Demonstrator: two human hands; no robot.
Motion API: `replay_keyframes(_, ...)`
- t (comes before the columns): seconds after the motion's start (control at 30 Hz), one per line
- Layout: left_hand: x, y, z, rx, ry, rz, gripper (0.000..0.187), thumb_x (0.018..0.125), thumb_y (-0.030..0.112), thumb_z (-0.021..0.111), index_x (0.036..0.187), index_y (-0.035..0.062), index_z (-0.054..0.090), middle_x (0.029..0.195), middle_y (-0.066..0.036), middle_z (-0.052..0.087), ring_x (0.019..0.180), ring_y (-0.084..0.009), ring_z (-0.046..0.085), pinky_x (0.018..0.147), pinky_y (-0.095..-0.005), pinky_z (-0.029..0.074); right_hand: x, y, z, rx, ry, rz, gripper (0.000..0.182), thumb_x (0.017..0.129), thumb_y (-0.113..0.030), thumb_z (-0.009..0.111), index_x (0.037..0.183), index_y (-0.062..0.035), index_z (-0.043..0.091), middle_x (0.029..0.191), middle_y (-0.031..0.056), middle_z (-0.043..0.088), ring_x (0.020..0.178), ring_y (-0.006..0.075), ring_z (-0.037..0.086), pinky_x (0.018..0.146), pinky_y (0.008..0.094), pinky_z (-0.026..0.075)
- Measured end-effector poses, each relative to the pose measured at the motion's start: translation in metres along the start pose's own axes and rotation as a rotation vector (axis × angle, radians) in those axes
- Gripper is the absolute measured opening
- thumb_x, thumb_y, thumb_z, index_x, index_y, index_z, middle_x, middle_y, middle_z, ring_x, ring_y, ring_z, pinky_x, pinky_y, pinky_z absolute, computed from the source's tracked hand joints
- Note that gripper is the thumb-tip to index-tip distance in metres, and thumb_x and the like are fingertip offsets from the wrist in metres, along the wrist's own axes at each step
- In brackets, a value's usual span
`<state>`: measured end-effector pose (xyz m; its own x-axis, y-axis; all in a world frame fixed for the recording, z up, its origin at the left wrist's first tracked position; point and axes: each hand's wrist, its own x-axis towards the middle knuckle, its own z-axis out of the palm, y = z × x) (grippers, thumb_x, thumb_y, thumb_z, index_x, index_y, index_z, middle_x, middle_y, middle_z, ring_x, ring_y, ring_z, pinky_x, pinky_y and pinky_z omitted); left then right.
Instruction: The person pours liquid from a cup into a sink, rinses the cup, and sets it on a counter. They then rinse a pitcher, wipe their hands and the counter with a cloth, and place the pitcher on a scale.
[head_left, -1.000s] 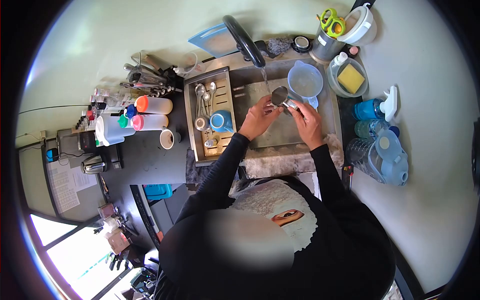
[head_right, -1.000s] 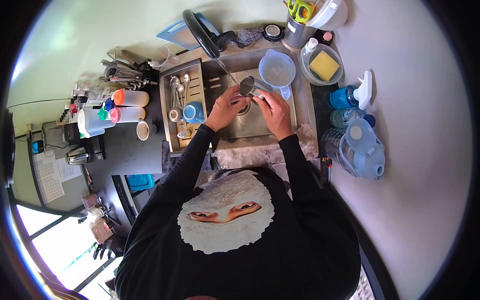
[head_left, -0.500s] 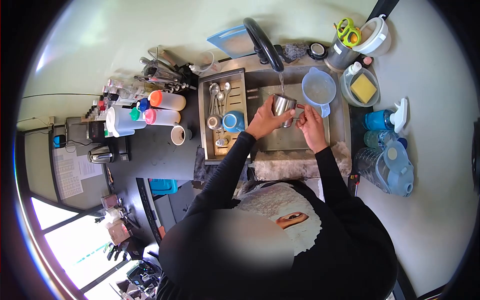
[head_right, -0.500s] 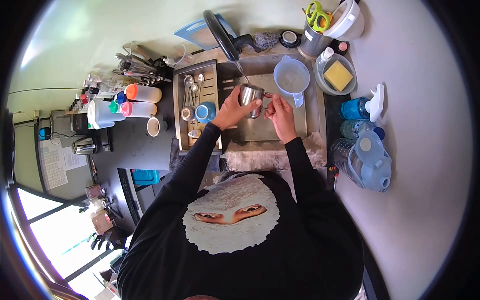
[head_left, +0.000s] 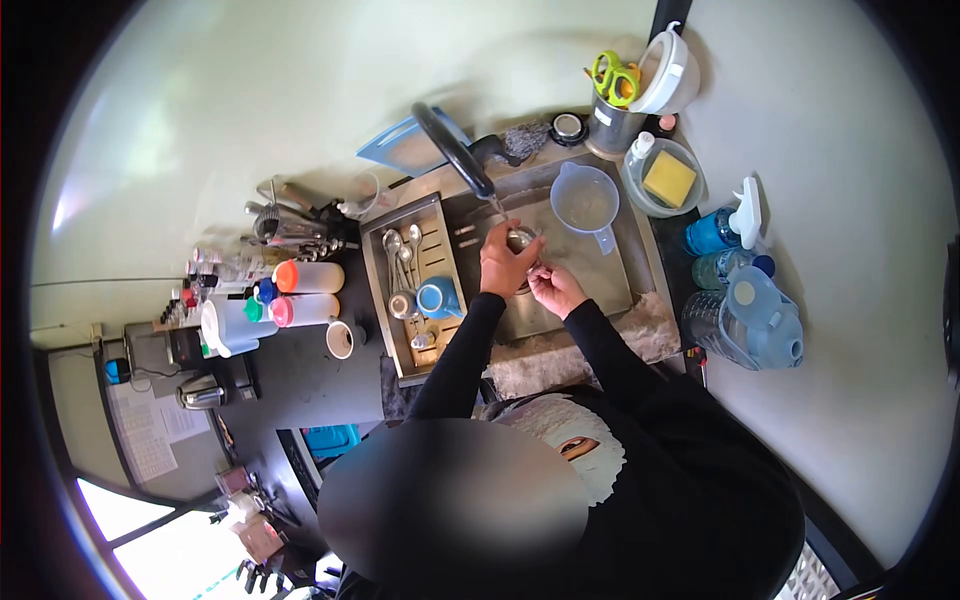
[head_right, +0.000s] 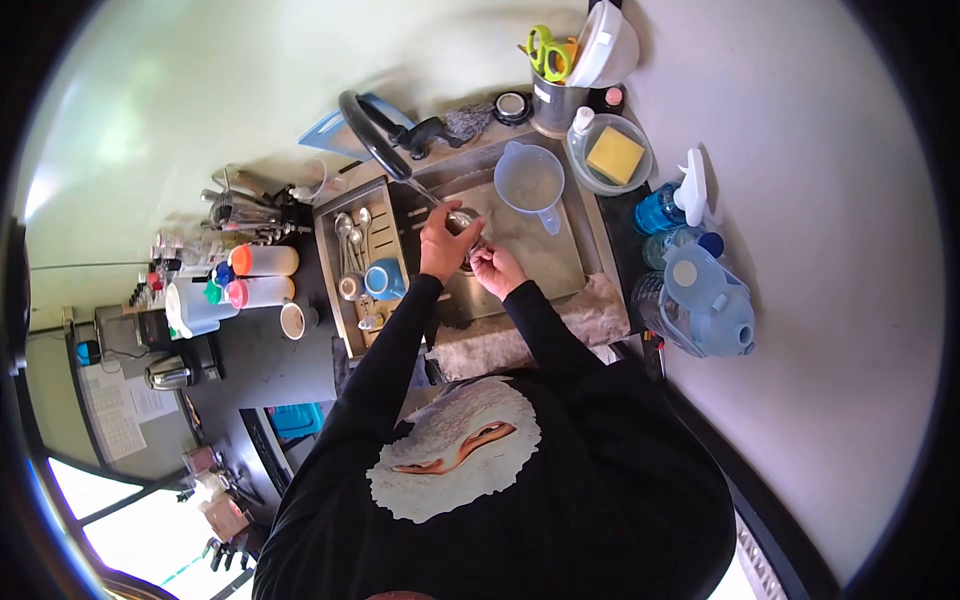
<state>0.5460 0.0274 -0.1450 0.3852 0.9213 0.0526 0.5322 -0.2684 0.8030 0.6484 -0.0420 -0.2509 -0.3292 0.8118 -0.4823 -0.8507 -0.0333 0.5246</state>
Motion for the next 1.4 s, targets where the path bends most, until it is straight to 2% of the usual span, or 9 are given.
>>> replay_keyframes(0.1, 0.000, -0.011, 0.005, 0.113, -0.156, -0.300, 0.068, 0.082, 0.053, 0.077, 0.124, 0.0023, 0.061, 0.111, -0.025, 0.070, 0.105, -0.0431, 0.067, 0.092, -0.0466, 0.054, -0.002, 0.005, -0.010, -0.274, 0.340, -0.240, 0.024, 0.108, -0.025, 0.043, 0.102, -0.0032, 0.051, 0.086, 0.0080, 0.053, 0.071, 0.0167, 0.054, 0.068, 0.0340, 0.055)
replay_keyframes(0.13, -0.003, -0.014, 0.007, 0.220, -0.186, -0.234, 0.071, 0.084, 0.060, 0.072, 0.125, 0.0033, 0.060, 0.106, -0.026, 0.071, 0.104, -0.0465, 0.066, 0.091, -0.0494, 0.054, -0.001, 0.001, -0.012, -0.385, 0.447, -0.200, 0.040, 0.107, -0.043, 0.045, 0.118, -0.0046, 0.052, 0.107, 0.0127, 0.058, 0.100, 0.0251, 0.059, 0.090, 0.0523, 0.055)
replay_keyframes(0.27, -0.016, -0.025, 0.018, 0.266, -0.281, -0.210, 0.059, 0.094, 0.057, 0.060, 0.123, 0.0055, 0.061, 0.106, -0.024, 0.071, 0.105, -0.0487, 0.064, 0.092, -0.0529, 0.051, -0.016, 0.001, 0.013, -0.416, 0.214, -0.182, 0.051, 0.106, -0.049, 0.046, 0.136, -0.0079, 0.055, 0.139, 0.0155, 0.055, 0.129, 0.0338, 0.052, 0.111, 0.0544, 0.044)
replay_keyframes(0.57, -0.002, -0.015, 0.017, 0.149, -0.009, 0.148, 0.054, 0.095, 0.045, 0.065, 0.128, 0.0037, 0.059, 0.113, -0.026, 0.065, 0.111, -0.0448, 0.061, 0.095, -0.0490, 0.050, 0.019, -0.005, 0.021, -0.483, 0.198, -0.177, 0.029, 0.106, -0.036, 0.050, 0.118, -0.0115, 0.063, 0.108, 0.0031, 0.070, 0.096, 0.0177, 0.069, 0.085, 0.0385, 0.061)
replay_keyframes(0.83, -0.017, -0.035, 0.005, -0.053, 0.085, -0.414, 0.066, 0.093, 0.052, 0.066, 0.134, 0.0020, 0.056, 0.112, -0.024, 0.067, 0.109, -0.0391, 0.066, 0.092, -0.0425, 0.051, 0.003, 0.026, 0.038, -1.149, 0.225, -0.316, 0.041, 0.101, -0.041, 0.063, 0.132, -0.0183, 0.051, 0.105, 0.0013, 0.065, 0.087, 0.0169, 0.063, 0.088, 0.0450, 0.052)
replay_keyframes(0.97, -0.032, -0.061, 0.006, -0.400, 0.100, -0.578, 0.059, 0.096, 0.048, 0.064, 0.132, 0.0030, 0.055, 0.101, -0.008, 0.062, 0.081, -0.0196, 0.059, 0.074, -0.0347, 0.050, -0.005, 0.032, 0.036, -1.195, 0.122, -0.546, 0.051, 0.093, -0.029, 0.077, 0.128, -0.0097, 0.047, 0.098, 0.0008, 0.063, 0.082, 0.0143, 0.060, 0.079, 0.0366, 0.051)
replay_keyframes(1.1, -0.055, -0.078, 0.017, -0.572, 0.055, -0.442, 0.051, 0.099, 0.033, 0.063, 0.134, -0.0015, 0.046, 0.116, -0.012, 0.060, 0.109, -0.0192, 0.056, 0.095, -0.0315, 0.045, -0.003, -0.001, 0.031, -0.966, 0.013, 0.005, 0.058, 0.086, -0.019, 0.084, 0.129, -0.0061, 0.047, 0.094, 0.0002, 0.063, 0.080, 0.0135, 0.059, 0.075, 0.0336, 0.051)
replay_keyframes(1.3, -0.052, -0.008, -0.022, -0.142, 0.345, 0.038, 0.044, 0.088, 0.012, 0.069, 0.130, 0.0030, 0.054, 0.128, -0.014, 0.062, 0.125, -0.0255, 0.057, 0.112, -0.0397, 0.037, 0.010, -0.003, 0.012, -1.903, -0.203, -0.945, 0.081, 0.072, -0.013, 0.091, 0.137, -0.0052, 0.043, 0.109, 0.0038, 0.054, 0.086, 0.0131, 0.052, 0.077, 0.0306, 0.047)
replay_keyframes(1.4, -0.031, 0.011, -0.037, 0.498, -0.180, 0.350, 0.030, 0.087, 0.024, 0.068, 0.112, 0.0095, 0.070, 0.117, -0.013, 0.069, 0.115, -0.0296, 0.064, 0.116, -0.0527, 0.032, 0.002, -0.004, 0.016, -1.950, -0.229, -0.902, 0.089, 0.070, -0.003, 0.087, 0.145, -0.0065, 0.040, 0.127, 0.0091, 0.051, 0.111, 0.0181, 0.053, 0.092, 0.0321, 0.048)
